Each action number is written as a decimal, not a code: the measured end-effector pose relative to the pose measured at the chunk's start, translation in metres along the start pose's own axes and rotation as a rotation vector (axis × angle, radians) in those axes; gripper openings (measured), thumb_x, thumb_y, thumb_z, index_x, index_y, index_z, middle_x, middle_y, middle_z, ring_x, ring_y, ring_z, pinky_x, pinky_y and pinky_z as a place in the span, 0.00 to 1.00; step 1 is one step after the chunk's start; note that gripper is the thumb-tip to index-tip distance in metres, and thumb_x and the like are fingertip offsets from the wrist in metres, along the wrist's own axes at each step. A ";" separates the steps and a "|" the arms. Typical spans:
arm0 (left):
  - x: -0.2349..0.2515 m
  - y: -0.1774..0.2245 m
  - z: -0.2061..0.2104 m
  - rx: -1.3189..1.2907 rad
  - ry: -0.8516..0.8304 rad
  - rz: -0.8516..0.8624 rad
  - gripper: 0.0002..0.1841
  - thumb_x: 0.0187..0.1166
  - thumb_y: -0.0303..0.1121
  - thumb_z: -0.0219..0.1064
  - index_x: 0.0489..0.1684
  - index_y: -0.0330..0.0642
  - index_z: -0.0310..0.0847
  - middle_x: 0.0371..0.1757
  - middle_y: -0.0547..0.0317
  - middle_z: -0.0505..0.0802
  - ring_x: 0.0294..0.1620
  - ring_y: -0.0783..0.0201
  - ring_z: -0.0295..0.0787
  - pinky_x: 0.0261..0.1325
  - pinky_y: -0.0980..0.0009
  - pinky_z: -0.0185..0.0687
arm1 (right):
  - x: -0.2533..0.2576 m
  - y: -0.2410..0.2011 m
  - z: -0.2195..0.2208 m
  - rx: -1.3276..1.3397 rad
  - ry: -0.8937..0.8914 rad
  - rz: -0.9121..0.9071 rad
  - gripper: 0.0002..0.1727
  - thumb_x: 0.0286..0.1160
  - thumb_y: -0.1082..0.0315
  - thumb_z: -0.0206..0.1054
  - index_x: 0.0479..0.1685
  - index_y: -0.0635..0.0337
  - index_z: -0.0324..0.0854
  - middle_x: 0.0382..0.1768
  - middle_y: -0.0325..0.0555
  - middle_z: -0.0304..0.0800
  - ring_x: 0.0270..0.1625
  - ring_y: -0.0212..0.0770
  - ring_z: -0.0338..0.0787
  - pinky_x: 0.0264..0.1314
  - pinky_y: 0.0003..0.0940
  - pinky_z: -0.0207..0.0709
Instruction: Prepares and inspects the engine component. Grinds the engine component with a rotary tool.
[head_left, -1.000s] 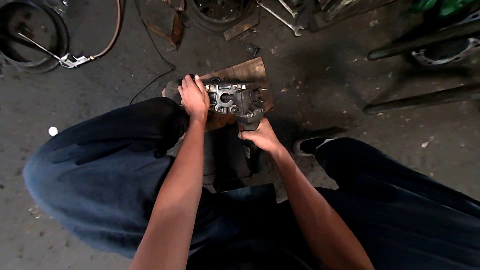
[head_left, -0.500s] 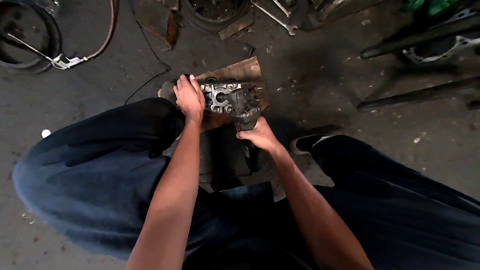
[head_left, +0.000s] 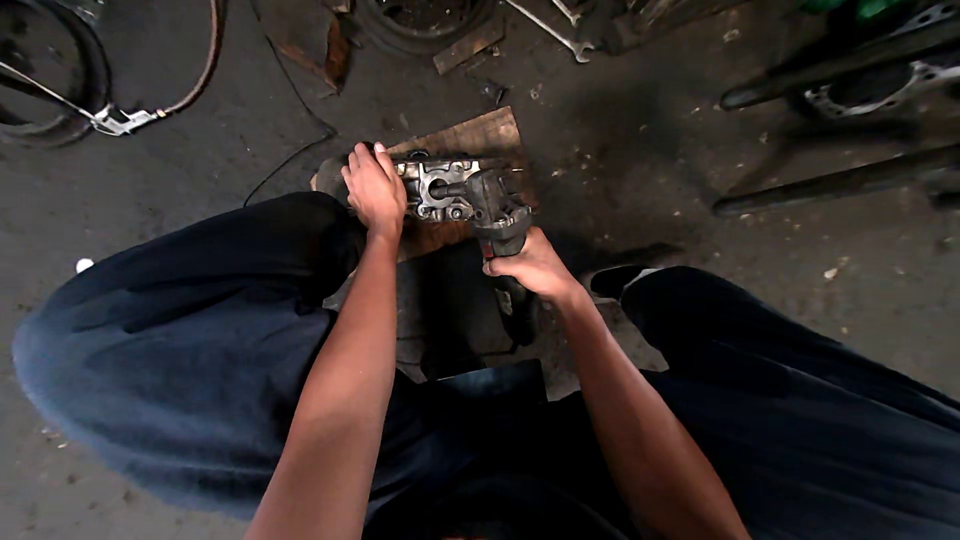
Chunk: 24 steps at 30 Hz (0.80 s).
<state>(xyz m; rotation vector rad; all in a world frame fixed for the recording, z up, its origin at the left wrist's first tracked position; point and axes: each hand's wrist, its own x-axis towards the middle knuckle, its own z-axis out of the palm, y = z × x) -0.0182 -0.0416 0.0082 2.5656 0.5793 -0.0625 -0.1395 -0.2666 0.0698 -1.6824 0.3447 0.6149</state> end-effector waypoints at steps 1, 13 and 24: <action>0.000 0.000 0.000 -0.003 0.005 0.000 0.30 0.95 0.51 0.38 0.73 0.38 0.77 0.69 0.41 0.87 0.74 0.41 0.81 0.65 0.40 0.79 | 0.002 0.001 0.001 0.002 0.000 -0.002 0.26 0.41 0.73 0.85 0.48 0.56 0.88 0.40 0.44 0.95 0.43 0.38 0.94 0.46 0.40 0.91; 0.002 -0.002 0.000 0.001 0.001 0.011 0.30 0.94 0.51 0.38 0.71 0.38 0.78 0.68 0.41 0.87 0.73 0.41 0.81 0.63 0.39 0.80 | 0.005 0.007 -0.002 0.020 0.005 0.039 0.25 0.43 0.72 0.85 0.49 0.58 0.87 0.40 0.46 0.94 0.42 0.40 0.94 0.44 0.43 0.90; 0.001 -0.002 0.001 0.009 0.005 0.004 0.30 0.94 0.50 0.37 0.72 0.38 0.77 0.68 0.42 0.87 0.74 0.42 0.81 0.65 0.41 0.79 | 0.003 0.003 -0.001 0.044 -0.004 0.052 0.26 0.41 0.71 0.84 0.49 0.57 0.87 0.40 0.47 0.94 0.41 0.41 0.94 0.42 0.42 0.90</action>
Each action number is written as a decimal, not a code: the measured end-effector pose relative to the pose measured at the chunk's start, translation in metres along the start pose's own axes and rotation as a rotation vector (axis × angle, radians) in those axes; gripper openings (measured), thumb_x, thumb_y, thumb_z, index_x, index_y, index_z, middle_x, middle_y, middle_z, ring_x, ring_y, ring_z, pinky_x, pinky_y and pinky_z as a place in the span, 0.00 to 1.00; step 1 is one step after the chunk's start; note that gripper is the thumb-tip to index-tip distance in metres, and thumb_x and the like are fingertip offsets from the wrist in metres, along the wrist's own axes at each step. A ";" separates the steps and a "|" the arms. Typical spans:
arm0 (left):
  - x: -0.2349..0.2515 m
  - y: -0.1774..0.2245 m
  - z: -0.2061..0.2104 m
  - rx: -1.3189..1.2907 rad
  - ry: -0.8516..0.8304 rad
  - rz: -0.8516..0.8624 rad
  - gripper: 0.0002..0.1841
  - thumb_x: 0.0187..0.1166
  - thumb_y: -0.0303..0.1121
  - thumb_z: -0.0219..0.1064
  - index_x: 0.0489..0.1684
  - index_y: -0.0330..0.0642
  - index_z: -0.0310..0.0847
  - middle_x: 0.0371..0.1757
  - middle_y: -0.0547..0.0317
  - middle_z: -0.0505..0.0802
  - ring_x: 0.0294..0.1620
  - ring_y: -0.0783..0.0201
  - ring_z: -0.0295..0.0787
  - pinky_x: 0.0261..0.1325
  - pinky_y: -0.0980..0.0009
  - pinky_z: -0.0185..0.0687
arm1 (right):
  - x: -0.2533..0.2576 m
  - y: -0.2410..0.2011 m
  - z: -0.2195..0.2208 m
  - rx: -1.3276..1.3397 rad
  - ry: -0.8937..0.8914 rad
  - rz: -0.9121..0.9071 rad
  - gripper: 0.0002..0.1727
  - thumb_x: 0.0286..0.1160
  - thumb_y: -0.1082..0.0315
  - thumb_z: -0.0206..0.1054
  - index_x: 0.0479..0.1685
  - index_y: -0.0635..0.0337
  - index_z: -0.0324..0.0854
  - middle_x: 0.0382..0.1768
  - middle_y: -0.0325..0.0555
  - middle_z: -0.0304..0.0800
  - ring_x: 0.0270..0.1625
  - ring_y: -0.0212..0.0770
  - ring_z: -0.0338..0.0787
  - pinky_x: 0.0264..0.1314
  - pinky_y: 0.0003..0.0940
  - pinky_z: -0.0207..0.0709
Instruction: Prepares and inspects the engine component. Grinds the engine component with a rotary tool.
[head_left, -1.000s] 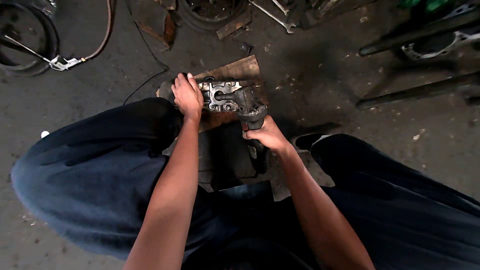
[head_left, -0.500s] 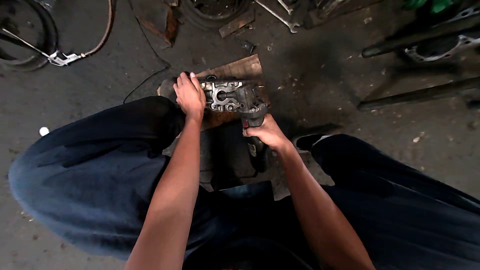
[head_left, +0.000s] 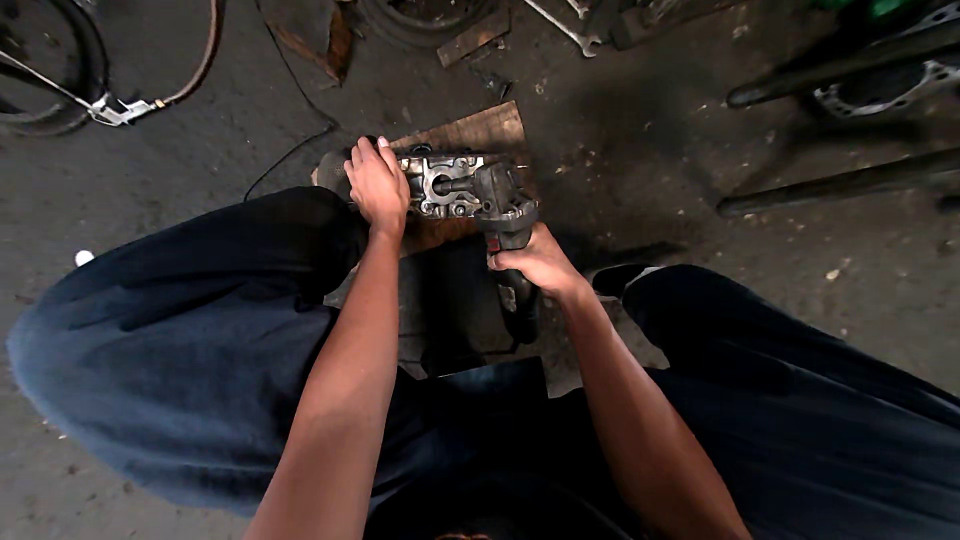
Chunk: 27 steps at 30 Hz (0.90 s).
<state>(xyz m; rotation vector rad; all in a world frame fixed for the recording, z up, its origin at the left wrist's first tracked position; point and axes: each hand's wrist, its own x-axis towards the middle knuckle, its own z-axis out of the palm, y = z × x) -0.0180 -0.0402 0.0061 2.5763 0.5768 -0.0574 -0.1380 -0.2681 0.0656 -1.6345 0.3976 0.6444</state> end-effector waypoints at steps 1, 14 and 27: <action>0.000 0.000 0.000 -0.002 0.004 0.000 0.30 0.94 0.50 0.37 0.72 0.38 0.77 0.68 0.41 0.87 0.73 0.42 0.81 0.65 0.41 0.79 | 0.002 0.001 0.000 0.007 -0.003 0.004 0.27 0.41 0.70 0.84 0.49 0.58 0.87 0.40 0.47 0.94 0.41 0.42 0.94 0.41 0.42 0.90; 0.001 0.000 0.000 0.005 -0.006 -0.003 0.30 0.94 0.51 0.37 0.72 0.40 0.77 0.68 0.43 0.87 0.73 0.43 0.81 0.63 0.41 0.80 | 0.000 0.004 -0.006 0.088 -0.023 0.017 0.23 0.44 0.71 0.82 0.46 0.60 0.87 0.39 0.50 0.94 0.39 0.44 0.95 0.40 0.43 0.90; -0.001 0.000 -0.002 -0.005 -0.016 -0.027 0.29 0.94 0.51 0.39 0.73 0.40 0.77 0.70 0.43 0.86 0.75 0.43 0.80 0.65 0.41 0.79 | 0.003 0.002 -0.003 0.111 -0.055 0.029 0.23 0.45 0.70 0.81 0.47 0.59 0.86 0.39 0.50 0.94 0.38 0.45 0.94 0.39 0.43 0.90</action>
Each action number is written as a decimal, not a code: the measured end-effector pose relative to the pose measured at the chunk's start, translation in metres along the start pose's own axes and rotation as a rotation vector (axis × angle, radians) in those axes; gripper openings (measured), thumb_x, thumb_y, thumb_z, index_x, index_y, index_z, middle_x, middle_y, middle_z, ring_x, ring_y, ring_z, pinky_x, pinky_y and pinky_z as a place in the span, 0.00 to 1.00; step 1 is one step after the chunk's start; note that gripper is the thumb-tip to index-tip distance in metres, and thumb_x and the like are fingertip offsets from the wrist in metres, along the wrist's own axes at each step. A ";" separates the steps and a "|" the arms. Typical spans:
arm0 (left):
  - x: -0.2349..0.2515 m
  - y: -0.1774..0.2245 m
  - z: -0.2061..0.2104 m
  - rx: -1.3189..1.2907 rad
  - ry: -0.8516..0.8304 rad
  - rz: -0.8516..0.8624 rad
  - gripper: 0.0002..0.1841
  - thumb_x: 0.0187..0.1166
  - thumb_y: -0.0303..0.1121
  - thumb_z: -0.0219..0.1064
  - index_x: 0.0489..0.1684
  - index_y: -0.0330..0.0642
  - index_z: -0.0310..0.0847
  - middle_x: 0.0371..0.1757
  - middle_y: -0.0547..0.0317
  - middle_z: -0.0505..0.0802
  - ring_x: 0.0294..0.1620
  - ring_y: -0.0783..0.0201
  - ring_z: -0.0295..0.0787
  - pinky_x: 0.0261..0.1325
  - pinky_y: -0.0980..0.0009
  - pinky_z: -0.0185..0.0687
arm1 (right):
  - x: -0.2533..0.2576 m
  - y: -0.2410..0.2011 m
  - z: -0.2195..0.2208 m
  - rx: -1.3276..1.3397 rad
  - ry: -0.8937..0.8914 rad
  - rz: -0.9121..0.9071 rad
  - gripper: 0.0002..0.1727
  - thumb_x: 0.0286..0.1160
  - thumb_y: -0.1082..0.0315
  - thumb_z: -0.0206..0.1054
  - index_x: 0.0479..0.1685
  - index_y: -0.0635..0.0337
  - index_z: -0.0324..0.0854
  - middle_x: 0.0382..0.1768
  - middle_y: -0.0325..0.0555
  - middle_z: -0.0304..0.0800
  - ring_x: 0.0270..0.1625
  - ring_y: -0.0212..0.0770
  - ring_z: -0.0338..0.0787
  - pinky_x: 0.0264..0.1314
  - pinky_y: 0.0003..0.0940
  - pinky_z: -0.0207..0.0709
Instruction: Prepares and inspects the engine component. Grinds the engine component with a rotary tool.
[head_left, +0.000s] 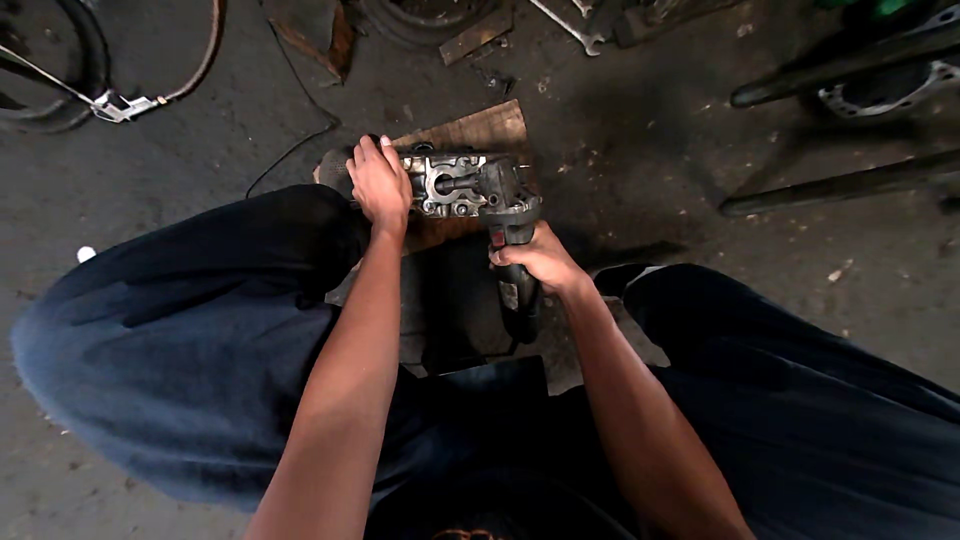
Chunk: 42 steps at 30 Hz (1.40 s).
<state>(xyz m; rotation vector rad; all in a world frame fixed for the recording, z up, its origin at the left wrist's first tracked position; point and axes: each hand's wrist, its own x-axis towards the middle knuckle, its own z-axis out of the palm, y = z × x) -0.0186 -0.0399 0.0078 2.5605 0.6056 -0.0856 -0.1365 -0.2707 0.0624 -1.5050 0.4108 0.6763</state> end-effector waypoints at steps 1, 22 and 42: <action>0.000 0.001 0.000 0.000 0.005 0.000 0.29 0.94 0.51 0.39 0.74 0.40 0.77 0.70 0.43 0.87 0.75 0.42 0.81 0.65 0.41 0.79 | 0.000 0.000 0.000 0.007 0.001 -0.001 0.23 0.45 0.70 0.80 0.47 0.59 0.86 0.38 0.50 0.94 0.38 0.45 0.94 0.39 0.43 0.90; -0.001 0.000 0.000 -0.008 -0.002 0.017 0.31 0.94 0.52 0.38 0.76 0.39 0.75 0.71 0.41 0.86 0.75 0.40 0.80 0.66 0.38 0.78 | -0.004 -0.001 -0.004 0.064 0.019 0.008 0.23 0.45 0.70 0.79 0.47 0.61 0.84 0.37 0.52 0.93 0.36 0.46 0.94 0.36 0.43 0.90; -0.002 -0.001 0.001 0.000 0.018 0.020 0.29 0.94 0.50 0.38 0.72 0.38 0.77 0.69 0.43 0.87 0.74 0.42 0.81 0.64 0.41 0.80 | 0.000 0.003 0.005 0.060 0.016 0.024 0.23 0.46 0.70 0.80 0.48 0.60 0.85 0.38 0.52 0.93 0.37 0.45 0.94 0.38 0.43 0.90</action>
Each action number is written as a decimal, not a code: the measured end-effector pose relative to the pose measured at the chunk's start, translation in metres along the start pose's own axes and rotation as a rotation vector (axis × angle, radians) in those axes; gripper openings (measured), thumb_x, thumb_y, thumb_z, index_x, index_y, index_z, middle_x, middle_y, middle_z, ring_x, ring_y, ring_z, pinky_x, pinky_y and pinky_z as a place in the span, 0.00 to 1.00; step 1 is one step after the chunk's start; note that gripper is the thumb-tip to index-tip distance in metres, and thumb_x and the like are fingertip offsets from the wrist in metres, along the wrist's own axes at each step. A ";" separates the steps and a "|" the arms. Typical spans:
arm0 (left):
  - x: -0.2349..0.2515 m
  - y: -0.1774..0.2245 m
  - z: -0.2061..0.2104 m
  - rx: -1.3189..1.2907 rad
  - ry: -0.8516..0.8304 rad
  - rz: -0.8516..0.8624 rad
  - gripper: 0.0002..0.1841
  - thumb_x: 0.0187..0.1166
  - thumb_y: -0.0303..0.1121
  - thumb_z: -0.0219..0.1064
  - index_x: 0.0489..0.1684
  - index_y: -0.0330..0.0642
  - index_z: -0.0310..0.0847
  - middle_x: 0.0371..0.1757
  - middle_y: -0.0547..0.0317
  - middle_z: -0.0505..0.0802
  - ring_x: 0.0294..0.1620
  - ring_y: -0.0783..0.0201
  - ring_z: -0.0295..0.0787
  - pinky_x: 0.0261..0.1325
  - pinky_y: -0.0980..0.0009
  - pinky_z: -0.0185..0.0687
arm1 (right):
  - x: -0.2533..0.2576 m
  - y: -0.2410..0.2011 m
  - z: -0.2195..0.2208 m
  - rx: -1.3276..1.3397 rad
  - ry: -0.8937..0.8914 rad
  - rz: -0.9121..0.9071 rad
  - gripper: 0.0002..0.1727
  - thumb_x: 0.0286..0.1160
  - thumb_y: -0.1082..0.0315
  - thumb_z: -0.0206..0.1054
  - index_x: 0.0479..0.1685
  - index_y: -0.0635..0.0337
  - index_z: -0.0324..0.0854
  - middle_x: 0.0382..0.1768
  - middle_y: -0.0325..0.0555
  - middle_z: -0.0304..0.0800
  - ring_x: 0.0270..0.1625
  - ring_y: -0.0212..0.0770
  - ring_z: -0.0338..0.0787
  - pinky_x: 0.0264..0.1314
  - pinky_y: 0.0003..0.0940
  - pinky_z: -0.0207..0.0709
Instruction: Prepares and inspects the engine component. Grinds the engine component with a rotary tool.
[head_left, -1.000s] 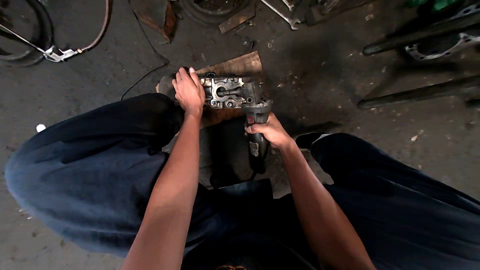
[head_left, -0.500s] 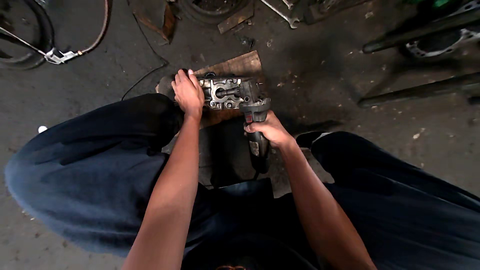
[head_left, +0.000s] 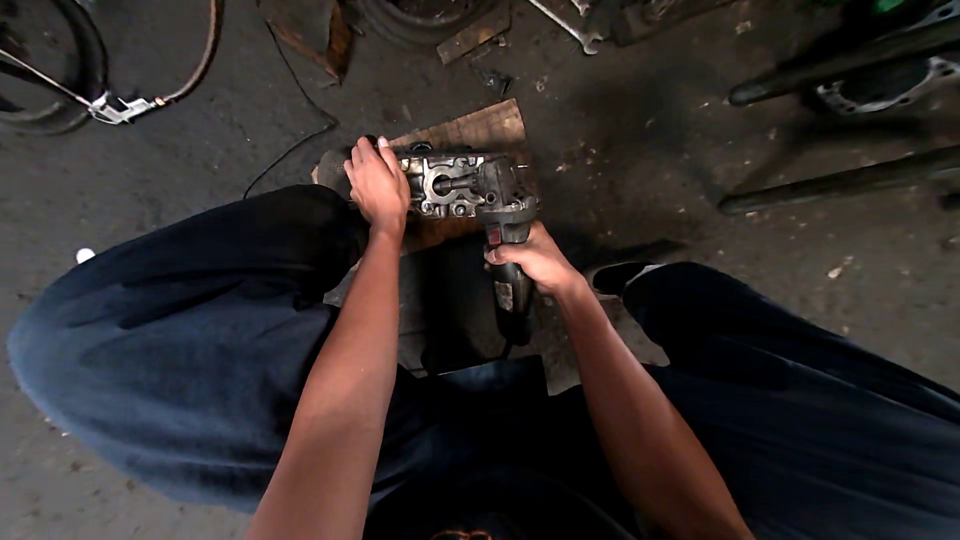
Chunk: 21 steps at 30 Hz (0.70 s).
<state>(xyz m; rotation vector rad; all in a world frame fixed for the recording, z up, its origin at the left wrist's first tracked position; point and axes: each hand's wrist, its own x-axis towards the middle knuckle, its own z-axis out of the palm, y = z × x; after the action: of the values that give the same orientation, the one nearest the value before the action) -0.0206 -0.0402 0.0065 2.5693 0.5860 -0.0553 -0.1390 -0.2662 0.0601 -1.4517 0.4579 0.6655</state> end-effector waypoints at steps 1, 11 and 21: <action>0.000 0.000 0.000 0.000 -0.003 -0.003 0.29 0.94 0.51 0.38 0.72 0.39 0.77 0.69 0.43 0.87 0.74 0.42 0.81 0.65 0.42 0.79 | 0.000 0.001 0.001 0.004 0.000 0.001 0.23 0.46 0.70 0.80 0.48 0.61 0.85 0.38 0.52 0.93 0.37 0.46 0.94 0.39 0.44 0.90; 0.005 0.003 -0.001 -0.013 -0.022 -0.007 0.32 0.94 0.53 0.38 0.76 0.38 0.75 0.71 0.40 0.86 0.75 0.41 0.80 0.68 0.39 0.78 | -0.005 0.000 -0.006 0.035 0.014 -0.044 0.20 0.48 0.71 0.79 0.46 0.61 0.86 0.36 0.52 0.93 0.35 0.47 0.94 0.36 0.44 0.90; 0.001 0.002 -0.001 -0.002 -0.009 -0.010 0.30 0.94 0.52 0.38 0.73 0.39 0.76 0.69 0.42 0.87 0.74 0.43 0.81 0.66 0.41 0.79 | -0.010 -0.009 0.000 -0.053 0.039 -0.040 0.20 0.46 0.71 0.81 0.44 0.60 0.87 0.36 0.49 0.94 0.35 0.44 0.94 0.35 0.42 0.89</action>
<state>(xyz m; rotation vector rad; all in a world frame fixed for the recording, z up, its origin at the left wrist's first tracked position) -0.0187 -0.0412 0.0082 2.5629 0.5950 -0.0691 -0.1400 -0.2678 0.0736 -1.5222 0.4432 0.6227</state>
